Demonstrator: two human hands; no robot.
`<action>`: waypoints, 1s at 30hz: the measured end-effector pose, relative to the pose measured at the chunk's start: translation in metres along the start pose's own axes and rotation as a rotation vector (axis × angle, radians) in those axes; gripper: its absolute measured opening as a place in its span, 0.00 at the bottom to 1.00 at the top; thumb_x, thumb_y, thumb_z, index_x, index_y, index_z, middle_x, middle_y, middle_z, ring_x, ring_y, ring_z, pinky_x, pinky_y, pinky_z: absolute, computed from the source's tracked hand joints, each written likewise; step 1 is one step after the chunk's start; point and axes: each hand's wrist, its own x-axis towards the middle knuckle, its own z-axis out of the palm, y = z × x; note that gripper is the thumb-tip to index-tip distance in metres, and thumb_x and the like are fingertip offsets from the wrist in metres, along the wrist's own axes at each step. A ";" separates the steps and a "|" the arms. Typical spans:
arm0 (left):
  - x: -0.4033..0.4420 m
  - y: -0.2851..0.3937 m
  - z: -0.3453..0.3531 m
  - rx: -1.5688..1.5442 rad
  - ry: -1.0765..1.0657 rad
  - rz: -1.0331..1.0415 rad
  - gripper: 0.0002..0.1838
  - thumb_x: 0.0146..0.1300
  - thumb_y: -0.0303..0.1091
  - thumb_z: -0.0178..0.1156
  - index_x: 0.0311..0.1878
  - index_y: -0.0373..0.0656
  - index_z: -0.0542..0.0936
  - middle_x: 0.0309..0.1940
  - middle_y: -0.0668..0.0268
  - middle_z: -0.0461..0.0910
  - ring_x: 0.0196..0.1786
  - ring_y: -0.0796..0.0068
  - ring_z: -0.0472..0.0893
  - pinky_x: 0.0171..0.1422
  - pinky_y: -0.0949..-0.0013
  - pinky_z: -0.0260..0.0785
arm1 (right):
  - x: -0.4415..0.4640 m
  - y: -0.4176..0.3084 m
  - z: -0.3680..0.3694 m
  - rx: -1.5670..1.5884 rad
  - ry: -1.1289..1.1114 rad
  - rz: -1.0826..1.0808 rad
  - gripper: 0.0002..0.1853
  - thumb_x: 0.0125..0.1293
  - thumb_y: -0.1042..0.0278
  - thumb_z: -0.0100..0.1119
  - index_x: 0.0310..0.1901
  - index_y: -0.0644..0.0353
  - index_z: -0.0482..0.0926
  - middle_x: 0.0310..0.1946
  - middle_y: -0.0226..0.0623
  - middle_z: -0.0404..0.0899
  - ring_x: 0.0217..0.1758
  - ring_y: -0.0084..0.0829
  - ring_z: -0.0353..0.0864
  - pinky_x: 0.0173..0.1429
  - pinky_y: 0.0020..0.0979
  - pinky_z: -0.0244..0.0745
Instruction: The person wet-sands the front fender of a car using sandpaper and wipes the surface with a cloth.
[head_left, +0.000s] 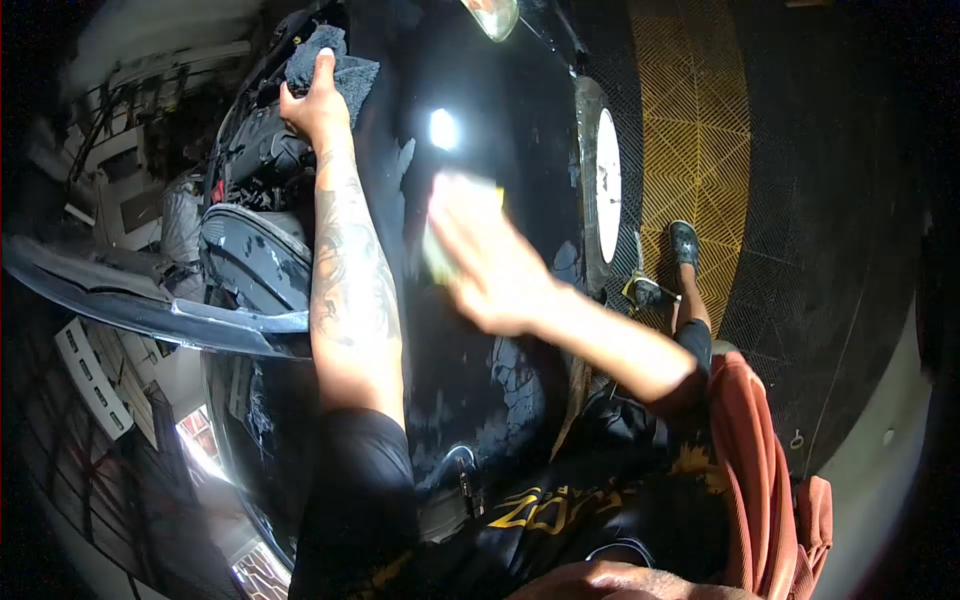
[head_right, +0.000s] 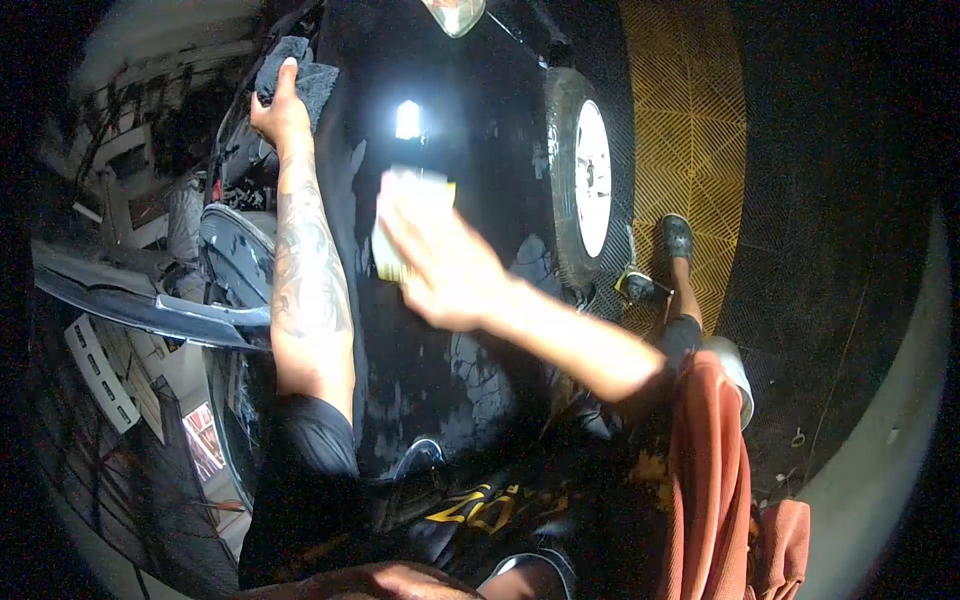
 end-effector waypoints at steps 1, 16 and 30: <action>-0.001 0.002 -0.002 0.026 -0.019 -0.002 0.56 0.44 0.57 0.79 0.66 0.21 0.69 0.66 0.36 0.71 0.70 0.45 0.71 0.76 0.56 0.61 | 0.027 0.022 -0.007 -0.055 0.079 0.035 0.40 0.57 0.65 0.53 0.71 0.77 0.59 0.74 0.68 0.55 0.80 0.62 0.52 0.83 0.53 0.46; 0.001 -0.002 -0.003 -0.074 -0.084 -0.019 0.54 0.45 0.58 0.78 0.66 0.25 0.71 0.66 0.37 0.71 0.70 0.44 0.71 0.76 0.54 0.60 | 0.133 0.114 -0.007 -0.413 0.194 -0.031 0.31 0.68 0.65 0.43 0.68 0.79 0.63 0.71 0.66 0.62 0.77 0.59 0.58 0.82 0.47 0.50; -0.003 -0.006 0.002 -0.080 0.016 -0.003 0.53 0.47 0.52 0.80 0.64 0.17 0.70 0.64 0.36 0.73 0.69 0.50 0.73 0.75 0.59 0.61 | 0.030 -0.009 -0.009 0.034 -0.070 -0.003 0.38 0.60 0.64 0.46 0.72 0.75 0.59 0.75 0.64 0.56 0.80 0.60 0.52 0.84 0.52 0.42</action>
